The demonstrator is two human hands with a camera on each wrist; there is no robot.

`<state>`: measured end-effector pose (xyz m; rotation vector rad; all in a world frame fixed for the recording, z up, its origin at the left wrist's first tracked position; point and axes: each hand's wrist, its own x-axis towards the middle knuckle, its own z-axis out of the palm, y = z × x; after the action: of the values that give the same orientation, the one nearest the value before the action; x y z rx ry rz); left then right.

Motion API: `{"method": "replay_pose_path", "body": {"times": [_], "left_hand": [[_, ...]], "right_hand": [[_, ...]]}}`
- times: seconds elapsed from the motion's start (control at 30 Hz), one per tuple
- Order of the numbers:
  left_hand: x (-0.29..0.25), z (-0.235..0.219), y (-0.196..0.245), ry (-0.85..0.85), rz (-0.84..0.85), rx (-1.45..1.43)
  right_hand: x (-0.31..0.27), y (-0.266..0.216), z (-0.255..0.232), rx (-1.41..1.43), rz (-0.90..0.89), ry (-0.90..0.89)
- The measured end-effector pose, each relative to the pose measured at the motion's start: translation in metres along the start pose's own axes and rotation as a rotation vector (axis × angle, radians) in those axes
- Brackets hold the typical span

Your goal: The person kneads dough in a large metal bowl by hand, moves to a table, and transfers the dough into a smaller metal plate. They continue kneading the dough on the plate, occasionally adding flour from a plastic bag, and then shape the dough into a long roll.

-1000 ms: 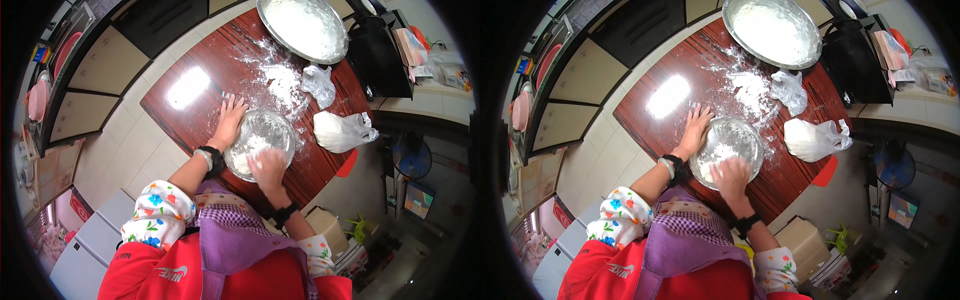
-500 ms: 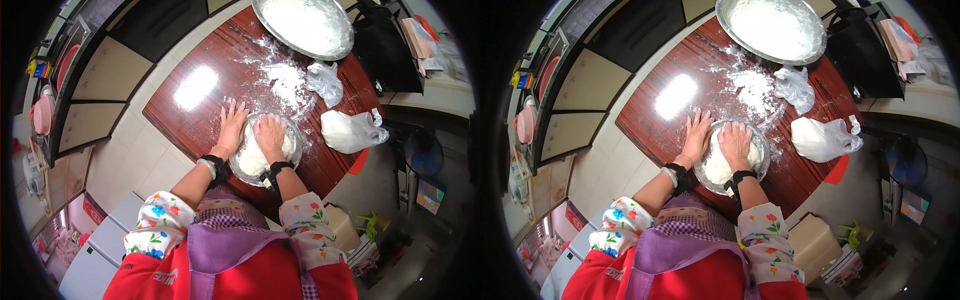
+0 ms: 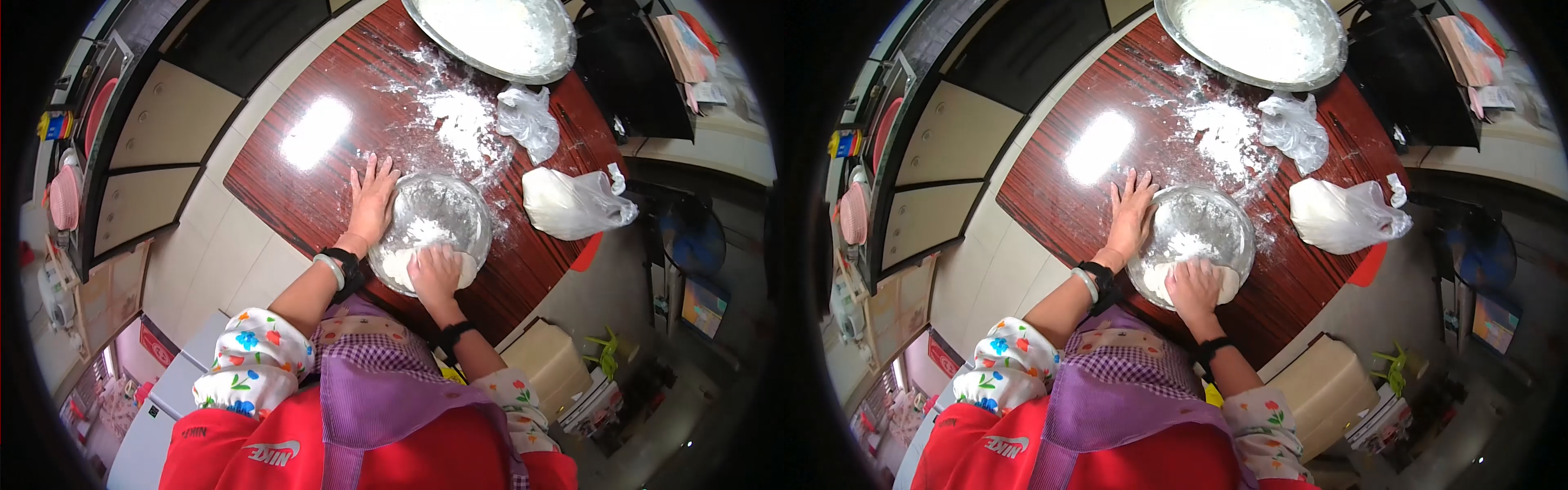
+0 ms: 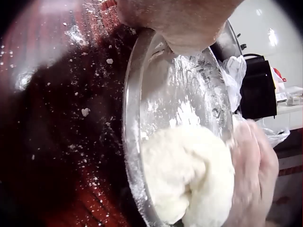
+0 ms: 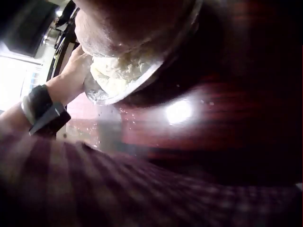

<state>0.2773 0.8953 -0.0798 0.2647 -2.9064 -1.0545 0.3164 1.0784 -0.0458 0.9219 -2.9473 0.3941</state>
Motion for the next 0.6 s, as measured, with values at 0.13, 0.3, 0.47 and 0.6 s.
{"method": "replay_pose_path", "body": {"times": [0.13, 0.3, 0.47, 0.6], "left_hand": [[0.0, 0.0, 0.001, -0.01, 0.007, -0.006], [-0.009, 0.005, 0.003, 0.095, -0.071, -0.101], [-0.014, 0.011, 0.003, 0.16, -0.104, -0.045], [-0.013, 0.008, 0.004, 0.104, -0.141, -0.022]], "right_hand": [[0.08, 0.018, 0.038, -0.085, 0.052, 0.017], [0.121, 0.019, 0.033, -0.015, -0.031, -0.087], [0.077, -0.001, 0.012, -0.11, -0.047, 0.089], [0.028, -0.012, -0.047, 0.077, -0.026, -0.195]]}}
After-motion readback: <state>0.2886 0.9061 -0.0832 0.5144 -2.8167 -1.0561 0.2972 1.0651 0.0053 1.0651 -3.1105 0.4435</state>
